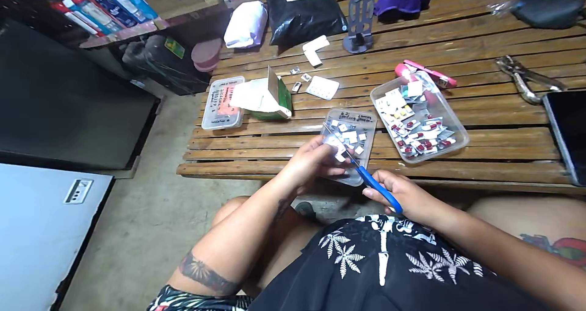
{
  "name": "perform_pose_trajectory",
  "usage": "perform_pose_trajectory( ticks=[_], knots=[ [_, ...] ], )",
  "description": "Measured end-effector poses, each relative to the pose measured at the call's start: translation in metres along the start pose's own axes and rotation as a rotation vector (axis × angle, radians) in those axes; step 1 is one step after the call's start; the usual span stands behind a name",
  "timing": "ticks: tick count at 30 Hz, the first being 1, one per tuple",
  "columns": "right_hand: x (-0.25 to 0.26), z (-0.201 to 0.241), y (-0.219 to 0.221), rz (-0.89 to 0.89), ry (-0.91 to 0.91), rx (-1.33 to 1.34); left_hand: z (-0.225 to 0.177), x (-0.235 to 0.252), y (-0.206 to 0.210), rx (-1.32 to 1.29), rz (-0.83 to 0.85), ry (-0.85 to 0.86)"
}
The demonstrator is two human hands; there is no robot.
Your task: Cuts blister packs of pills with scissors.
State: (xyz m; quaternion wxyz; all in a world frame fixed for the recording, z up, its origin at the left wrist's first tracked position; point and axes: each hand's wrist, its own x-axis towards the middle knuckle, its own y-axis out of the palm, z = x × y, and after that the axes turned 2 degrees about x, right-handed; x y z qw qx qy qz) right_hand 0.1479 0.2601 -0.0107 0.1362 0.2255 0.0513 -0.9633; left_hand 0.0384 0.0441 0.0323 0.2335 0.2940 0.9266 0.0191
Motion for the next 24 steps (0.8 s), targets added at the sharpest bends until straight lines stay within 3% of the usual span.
perform_pose_trajectory(
  ticks=[24],
  knots=[
    [-0.0024,0.0,0.0026,0.006,-0.031,0.062,-0.0059,-0.0038,0.0035,0.015,0.052,-0.015]
  ],
)
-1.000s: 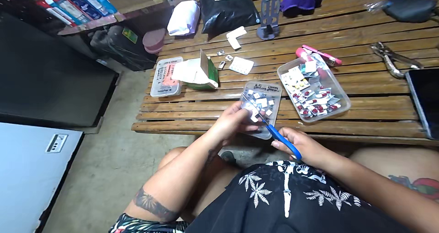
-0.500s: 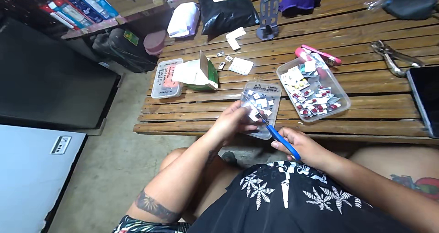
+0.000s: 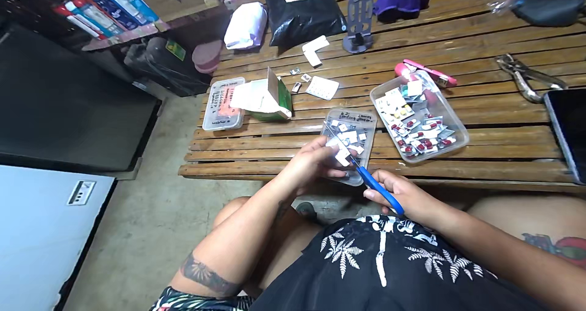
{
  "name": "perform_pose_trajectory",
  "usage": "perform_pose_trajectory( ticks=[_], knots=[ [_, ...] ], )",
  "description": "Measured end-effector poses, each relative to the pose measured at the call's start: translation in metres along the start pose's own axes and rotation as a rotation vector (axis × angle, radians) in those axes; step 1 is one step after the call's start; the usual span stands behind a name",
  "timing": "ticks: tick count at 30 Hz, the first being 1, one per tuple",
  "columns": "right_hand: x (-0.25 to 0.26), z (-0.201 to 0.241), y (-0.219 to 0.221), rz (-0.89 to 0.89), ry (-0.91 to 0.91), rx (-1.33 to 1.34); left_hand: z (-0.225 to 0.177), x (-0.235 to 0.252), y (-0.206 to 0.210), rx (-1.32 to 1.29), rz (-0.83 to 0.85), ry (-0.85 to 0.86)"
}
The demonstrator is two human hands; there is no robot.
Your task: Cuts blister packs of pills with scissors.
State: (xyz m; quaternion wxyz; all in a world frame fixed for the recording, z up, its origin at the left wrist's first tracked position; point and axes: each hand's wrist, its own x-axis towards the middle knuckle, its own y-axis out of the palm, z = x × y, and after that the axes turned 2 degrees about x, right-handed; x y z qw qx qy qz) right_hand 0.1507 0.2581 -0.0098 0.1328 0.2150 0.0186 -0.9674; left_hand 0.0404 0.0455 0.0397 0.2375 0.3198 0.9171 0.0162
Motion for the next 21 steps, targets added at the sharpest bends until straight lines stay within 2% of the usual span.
perform_pose_trajectory(
  ticks=[21],
  knots=[
    [0.0035,-0.0024,-0.0026,-0.005,-0.012,-0.051,0.0022,0.0043,-0.0039,-0.036,0.014,-0.044]
  ],
)
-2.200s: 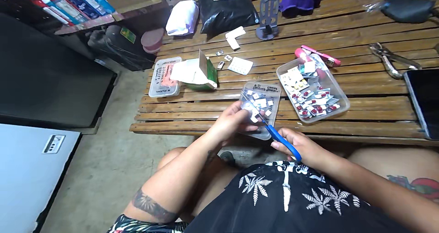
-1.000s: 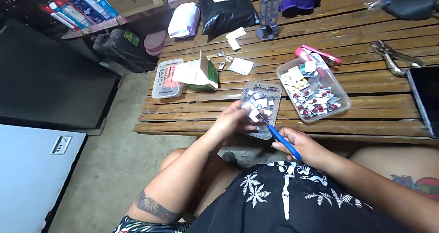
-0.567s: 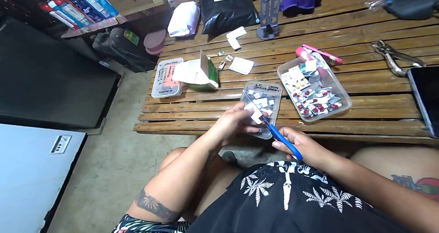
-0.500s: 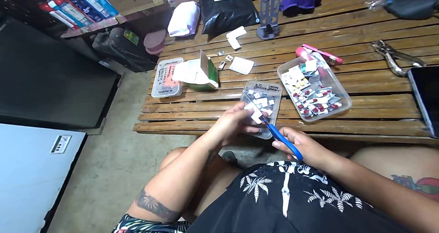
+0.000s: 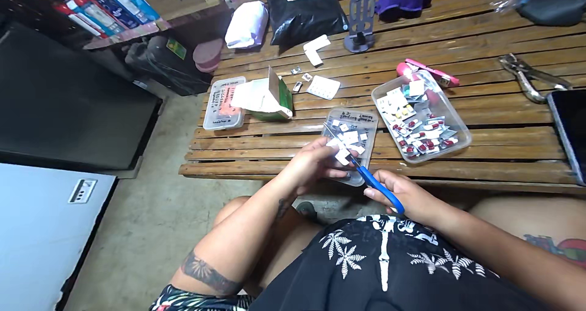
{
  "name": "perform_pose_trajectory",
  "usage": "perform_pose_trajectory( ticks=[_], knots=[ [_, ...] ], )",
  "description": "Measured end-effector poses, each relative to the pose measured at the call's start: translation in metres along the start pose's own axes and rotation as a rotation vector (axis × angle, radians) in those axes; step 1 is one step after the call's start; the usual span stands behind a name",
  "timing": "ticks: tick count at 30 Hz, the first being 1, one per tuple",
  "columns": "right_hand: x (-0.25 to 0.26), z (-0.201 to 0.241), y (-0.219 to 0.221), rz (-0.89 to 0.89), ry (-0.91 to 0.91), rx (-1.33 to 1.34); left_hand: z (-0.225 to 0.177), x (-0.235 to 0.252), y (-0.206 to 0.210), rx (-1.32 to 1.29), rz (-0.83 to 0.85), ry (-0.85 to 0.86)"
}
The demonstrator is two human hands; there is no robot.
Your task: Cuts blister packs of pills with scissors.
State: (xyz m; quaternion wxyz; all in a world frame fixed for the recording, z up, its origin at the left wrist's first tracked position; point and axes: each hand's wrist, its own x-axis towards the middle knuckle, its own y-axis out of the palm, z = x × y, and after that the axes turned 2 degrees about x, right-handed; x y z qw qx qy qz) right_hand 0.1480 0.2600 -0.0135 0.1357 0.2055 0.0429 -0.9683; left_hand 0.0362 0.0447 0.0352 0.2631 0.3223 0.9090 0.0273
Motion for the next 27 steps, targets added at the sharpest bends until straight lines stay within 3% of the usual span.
perform_pose_trajectory(
  ticks=[18,27],
  knots=[
    [0.0006,-0.0028,0.0018,-0.023,0.02,0.023,-0.0003,0.0009,0.002,-0.009,-0.029,-0.019],
    [-0.0037,0.0018,0.0064,-0.033,0.044,0.104,0.003,0.0003,-0.0037,0.063,0.004,0.052]
  ],
)
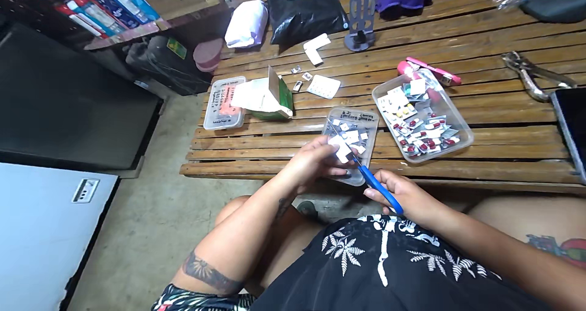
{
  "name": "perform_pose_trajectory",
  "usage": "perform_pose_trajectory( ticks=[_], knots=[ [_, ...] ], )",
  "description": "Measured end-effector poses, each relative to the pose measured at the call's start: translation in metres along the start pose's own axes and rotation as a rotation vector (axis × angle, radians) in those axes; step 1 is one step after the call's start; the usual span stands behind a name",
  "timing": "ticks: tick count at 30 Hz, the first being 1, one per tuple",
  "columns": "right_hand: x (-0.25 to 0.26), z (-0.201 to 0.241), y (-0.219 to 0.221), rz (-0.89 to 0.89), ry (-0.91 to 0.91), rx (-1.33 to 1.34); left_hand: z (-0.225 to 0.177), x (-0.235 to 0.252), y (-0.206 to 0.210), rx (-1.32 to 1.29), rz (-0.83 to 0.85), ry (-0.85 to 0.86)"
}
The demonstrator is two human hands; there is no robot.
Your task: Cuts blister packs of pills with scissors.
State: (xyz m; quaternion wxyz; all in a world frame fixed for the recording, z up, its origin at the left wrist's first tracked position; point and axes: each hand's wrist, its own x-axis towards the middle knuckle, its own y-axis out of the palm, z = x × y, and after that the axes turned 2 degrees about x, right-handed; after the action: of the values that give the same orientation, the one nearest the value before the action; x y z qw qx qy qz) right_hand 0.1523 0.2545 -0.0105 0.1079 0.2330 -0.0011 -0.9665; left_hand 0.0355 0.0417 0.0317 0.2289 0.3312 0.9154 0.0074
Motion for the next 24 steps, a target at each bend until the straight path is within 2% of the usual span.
perform_pose_trajectory(
  ticks=[7,24],
  knots=[
    [0.001,0.0015,-0.001,0.031,-0.009,0.016,-0.0024,-0.0008,0.0048,-0.012,0.036,-0.043],
    [0.0024,0.0024,0.0007,-0.005,-0.007,-0.064,-0.0013,0.0017,0.0063,-0.026,0.004,-0.082]
  ],
)
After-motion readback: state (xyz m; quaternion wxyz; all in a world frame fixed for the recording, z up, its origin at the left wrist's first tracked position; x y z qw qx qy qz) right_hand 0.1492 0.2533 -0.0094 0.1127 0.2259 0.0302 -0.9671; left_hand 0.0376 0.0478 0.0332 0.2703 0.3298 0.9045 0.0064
